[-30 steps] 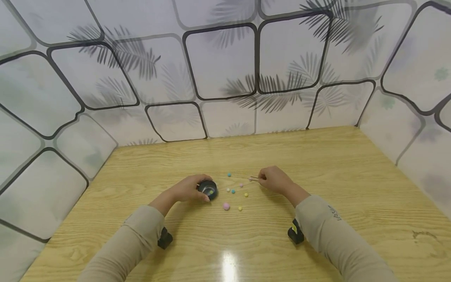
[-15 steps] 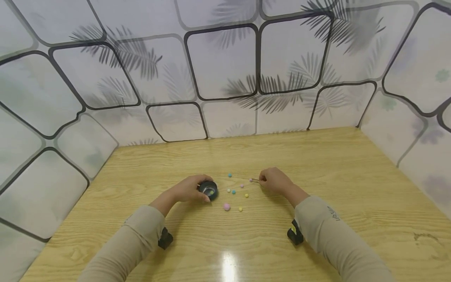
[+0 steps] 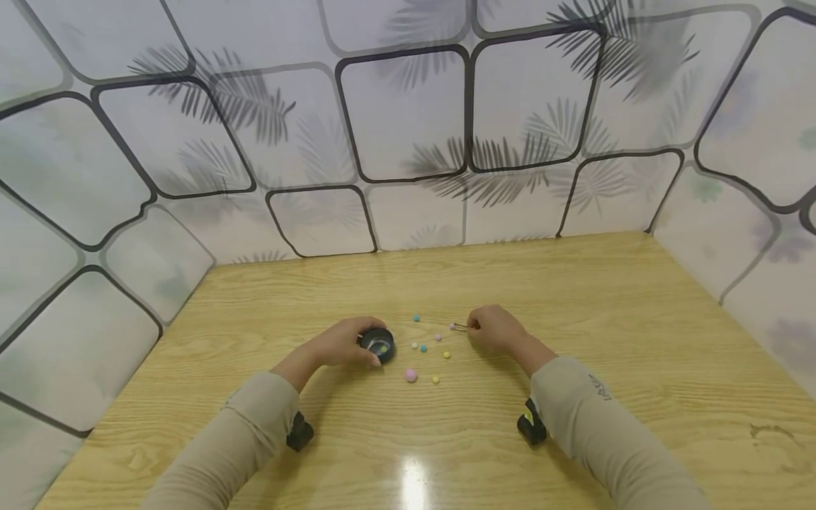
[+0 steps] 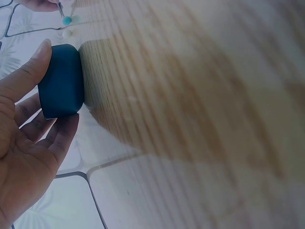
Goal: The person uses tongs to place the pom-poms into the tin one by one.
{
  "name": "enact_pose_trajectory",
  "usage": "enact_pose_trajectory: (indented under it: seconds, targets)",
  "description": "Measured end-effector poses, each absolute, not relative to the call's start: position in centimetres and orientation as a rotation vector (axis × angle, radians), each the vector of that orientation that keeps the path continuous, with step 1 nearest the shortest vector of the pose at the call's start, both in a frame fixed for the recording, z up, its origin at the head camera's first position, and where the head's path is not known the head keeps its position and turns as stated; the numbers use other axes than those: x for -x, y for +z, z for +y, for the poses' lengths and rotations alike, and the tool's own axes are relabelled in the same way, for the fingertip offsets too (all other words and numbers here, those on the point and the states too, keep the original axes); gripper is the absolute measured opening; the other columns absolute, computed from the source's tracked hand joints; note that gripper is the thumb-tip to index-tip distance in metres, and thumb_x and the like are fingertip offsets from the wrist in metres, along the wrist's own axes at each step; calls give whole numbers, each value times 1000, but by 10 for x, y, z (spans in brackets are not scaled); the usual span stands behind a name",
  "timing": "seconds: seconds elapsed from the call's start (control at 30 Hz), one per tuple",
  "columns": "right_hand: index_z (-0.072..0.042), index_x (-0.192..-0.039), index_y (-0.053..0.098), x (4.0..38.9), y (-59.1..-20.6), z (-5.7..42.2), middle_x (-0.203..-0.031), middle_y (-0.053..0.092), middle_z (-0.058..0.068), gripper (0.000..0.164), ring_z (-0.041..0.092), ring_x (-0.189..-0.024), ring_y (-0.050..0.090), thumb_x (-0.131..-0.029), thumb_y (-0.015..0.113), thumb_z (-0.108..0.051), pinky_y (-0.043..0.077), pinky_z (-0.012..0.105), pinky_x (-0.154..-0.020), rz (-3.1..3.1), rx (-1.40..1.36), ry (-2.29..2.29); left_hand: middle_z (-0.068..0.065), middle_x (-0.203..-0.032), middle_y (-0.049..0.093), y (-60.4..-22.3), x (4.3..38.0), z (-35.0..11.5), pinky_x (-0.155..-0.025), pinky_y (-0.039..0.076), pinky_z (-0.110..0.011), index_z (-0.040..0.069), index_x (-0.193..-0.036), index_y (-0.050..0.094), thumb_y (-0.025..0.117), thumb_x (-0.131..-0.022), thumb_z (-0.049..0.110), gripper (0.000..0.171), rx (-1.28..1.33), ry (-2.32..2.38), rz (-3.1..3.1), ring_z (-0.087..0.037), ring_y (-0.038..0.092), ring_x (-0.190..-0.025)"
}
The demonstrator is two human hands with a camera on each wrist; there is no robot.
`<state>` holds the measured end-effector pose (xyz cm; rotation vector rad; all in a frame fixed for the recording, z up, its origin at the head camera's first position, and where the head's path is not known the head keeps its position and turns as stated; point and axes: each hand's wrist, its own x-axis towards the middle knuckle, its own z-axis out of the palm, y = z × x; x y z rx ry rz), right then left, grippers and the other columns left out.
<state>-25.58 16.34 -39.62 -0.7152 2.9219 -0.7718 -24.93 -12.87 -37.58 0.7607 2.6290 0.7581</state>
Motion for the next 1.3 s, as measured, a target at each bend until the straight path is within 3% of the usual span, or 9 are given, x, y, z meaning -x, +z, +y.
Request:
enact_pose_trajectory:
  seconds: [0.43,1.3]
  targets:
    - [1,-84,64,254,-396,164,-76,61,6,11,13,-63,51,-81,56,-6,44,30,-57,2925,713,-794,-6,-122,46,-376,251,-127,-93,31,-35,9,-122,45,72,-69,27,62,-738,739,2620,-22,39,-113]
    - [-1,-80,64,252,-394,160,-67,56,-1,7,10,-56,44,-79,57,-4,39,25,-52,2941,786,-822,-6,-120,47,-375,249,-127,-91,32,-36,9,-121,46,72,-69,26,61,-716,759,2616,-23,41,-111]
